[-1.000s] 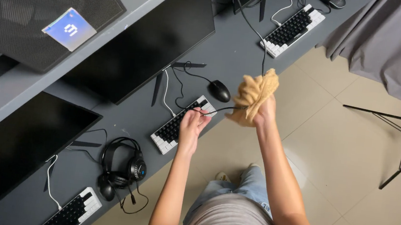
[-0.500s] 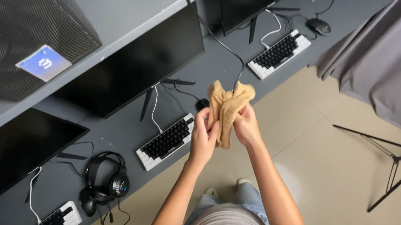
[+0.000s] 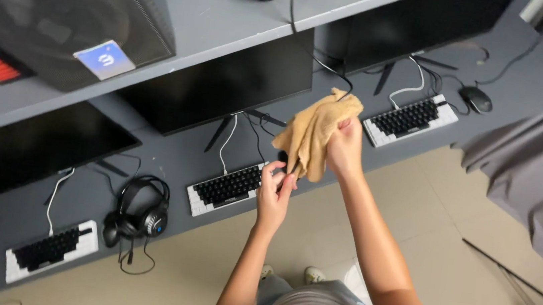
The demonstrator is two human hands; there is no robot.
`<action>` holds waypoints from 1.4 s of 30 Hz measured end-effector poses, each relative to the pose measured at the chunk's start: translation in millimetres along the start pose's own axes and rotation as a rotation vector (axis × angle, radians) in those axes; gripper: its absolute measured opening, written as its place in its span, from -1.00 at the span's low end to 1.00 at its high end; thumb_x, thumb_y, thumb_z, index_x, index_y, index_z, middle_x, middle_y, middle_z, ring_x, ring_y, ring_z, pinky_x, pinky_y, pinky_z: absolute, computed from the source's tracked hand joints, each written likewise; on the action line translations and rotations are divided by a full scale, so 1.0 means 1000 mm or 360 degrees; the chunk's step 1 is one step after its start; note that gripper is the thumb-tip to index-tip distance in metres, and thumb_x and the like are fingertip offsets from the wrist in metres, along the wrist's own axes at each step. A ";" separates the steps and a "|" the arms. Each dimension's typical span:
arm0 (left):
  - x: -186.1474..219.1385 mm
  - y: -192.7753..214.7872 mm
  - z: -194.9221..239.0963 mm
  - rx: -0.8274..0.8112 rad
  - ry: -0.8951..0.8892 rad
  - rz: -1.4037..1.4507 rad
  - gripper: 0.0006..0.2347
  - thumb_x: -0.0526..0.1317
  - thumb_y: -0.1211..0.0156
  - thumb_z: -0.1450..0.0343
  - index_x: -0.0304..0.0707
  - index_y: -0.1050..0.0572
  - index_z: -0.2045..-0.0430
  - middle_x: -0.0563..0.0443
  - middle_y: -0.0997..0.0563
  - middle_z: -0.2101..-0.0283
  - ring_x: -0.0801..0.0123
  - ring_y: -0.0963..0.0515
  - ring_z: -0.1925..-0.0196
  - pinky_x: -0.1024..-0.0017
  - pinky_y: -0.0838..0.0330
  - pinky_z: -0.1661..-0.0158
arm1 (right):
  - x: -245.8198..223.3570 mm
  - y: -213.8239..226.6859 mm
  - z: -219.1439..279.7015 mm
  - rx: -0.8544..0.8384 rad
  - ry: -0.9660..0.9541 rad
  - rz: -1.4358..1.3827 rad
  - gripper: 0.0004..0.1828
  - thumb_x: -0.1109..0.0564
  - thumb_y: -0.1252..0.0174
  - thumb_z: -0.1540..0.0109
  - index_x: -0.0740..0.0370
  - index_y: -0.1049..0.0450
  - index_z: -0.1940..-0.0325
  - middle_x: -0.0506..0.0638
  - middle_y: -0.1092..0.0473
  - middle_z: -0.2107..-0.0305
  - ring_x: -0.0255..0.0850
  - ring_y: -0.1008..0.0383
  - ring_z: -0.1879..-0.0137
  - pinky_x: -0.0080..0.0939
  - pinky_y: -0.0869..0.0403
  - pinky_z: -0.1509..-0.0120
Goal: The person wipes a keyboard, mouse, and headphones with a cloth on a desk. They lift and turn the keyboard to clean its underside, wipe the mouse and its cable, and clean the earcups and headband of the headphones before placing them back on the desk.
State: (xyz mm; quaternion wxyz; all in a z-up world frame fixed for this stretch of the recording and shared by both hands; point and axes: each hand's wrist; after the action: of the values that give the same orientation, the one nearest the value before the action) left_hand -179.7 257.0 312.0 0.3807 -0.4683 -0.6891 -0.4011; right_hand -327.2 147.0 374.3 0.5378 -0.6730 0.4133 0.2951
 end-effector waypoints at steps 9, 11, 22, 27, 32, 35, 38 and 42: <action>0.036 0.012 -0.017 -0.0354 -0.0034 0.0173 -0.74 -0.35 -0.21 -0.46 -0.39 -0.39 0.00 -0.05 -0.65 0.24 0.44 -0.59 0.24 0.47 -0.47 0.16 | -0.028 0.023 -0.005 -0.0229 -0.0070 0.0125 -0.77 0.35 -0.02 -0.31 0.34 -0.42 -0.05 0.02 -0.51 0.15 -0.26 -0.54 0.06 -0.25 -0.55 -0.02; 0.039 0.004 -0.028 -0.0336 -0.0092 0.0097 -0.74 -0.33 -0.25 -0.45 -0.40 -0.39 0.03 -0.08 -0.64 0.22 0.39 -0.59 0.22 0.43 -0.48 0.15 | -0.022 0.024 0.008 -0.0374 -0.0153 0.0205 -0.75 0.33 -0.04 -0.30 0.35 -0.43 -0.07 0.01 -0.52 0.13 -0.28 -0.54 0.03 -0.26 -0.54 -0.05; 0.100 -0.002 -0.038 0.0058 -0.0597 -0.0111 -0.81 -0.27 -0.32 -0.41 -0.39 -0.47 0.24 -0.13 -0.62 0.29 0.29 -0.63 0.25 0.38 -0.51 0.19 | -0.024 0.013 -0.018 -0.0634 -0.0260 0.0096 -0.76 0.32 -0.08 -0.33 0.38 -0.46 -0.09 -0.01 -0.54 0.09 -0.28 -0.55 -0.03 -0.24 -0.52 -0.17; 0.090 0.020 -0.025 -0.0065 -0.0273 0.0137 -0.83 -0.28 -0.27 -0.43 -0.43 -0.44 0.27 0.00 -0.56 0.40 0.51 -0.54 0.38 0.54 -0.45 0.35 | -0.042 -0.007 -0.040 -0.0744 -0.0145 0.0114 -0.79 0.29 -0.07 -0.37 0.34 -0.47 -0.09 0.00 -0.54 0.10 -0.29 -0.54 -0.02 -0.24 -0.53 -0.15; 0.046 0.022 -0.018 -0.0121 -0.0413 -0.0057 -0.85 -0.31 -0.29 -0.47 -0.39 -0.44 0.37 0.00 -0.49 0.41 0.52 -0.41 0.46 0.57 -0.31 0.42 | -0.068 -0.023 -0.082 -0.0560 -0.0092 -0.0171 -0.83 0.22 -0.04 -0.39 0.28 -0.44 -0.05 -0.04 -0.53 0.15 -0.29 -0.56 0.04 -0.23 -0.56 -0.09; 0.065 0.021 -0.029 -0.0347 -0.0347 0.0133 -0.92 -0.30 -0.19 -0.51 -0.37 -0.48 0.28 0.00 -0.56 0.34 0.53 -0.37 0.50 0.58 -0.25 0.45 | -0.076 -0.029 -0.099 -0.0609 -0.0148 -0.0208 -0.84 0.17 -0.05 -0.43 0.33 -0.45 0.00 -0.01 -0.53 0.21 -0.25 -0.56 0.11 -0.18 -0.55 -0.02; 0.067 0.017 -0.064 -0.0557 -0.0110 0.0633 -0.81 -0.23 0.01 -0.55 -0.29 -0.39 0.00 0.04 -0.61 0.35 0.55 -0.45 0.50 0.61 -0.34 0.44 | -0.083 -0.038 -0.101 -0.0733 -0.0247 -0.0198 -0.81 0.14 -0.03 -0.43 0.34 -0.45 0.02 0.01 -0.53 0.24 -0.23 -0.56 0.15 -0.15 -0.56 0.04; 0.107 0.009 -0.107 -0.0253 0.0002 0.0811 -0.69 -0.17 0.02 -0.55 -0.28 -0.32 -0.16 0.06 -0.55 0.45 0.58 -0.50 0.56 0.65 -0.26 0.53 | -0.062 -0.037 -0.104 -0.1005 -0.0206 0.0082 -0.77 0.17 -0.05 -0.47 0.41 -0.49 -0.07 0.02 -0.52 0.13 -0.28 -0.53 0.04 -0.21 -0.52 -0.09</action>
State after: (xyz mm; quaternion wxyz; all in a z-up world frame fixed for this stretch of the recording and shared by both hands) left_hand -184.3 197.9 452.0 0.4318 -0.6548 -0.5151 -0.3456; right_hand -330.3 63.9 470.3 0.3201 -0.7756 0.2831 0.4645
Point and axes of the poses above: each hand's wrist, its own z-axis away from the middle knuckle, its own y-axis out of the back of the hand, x = y × z
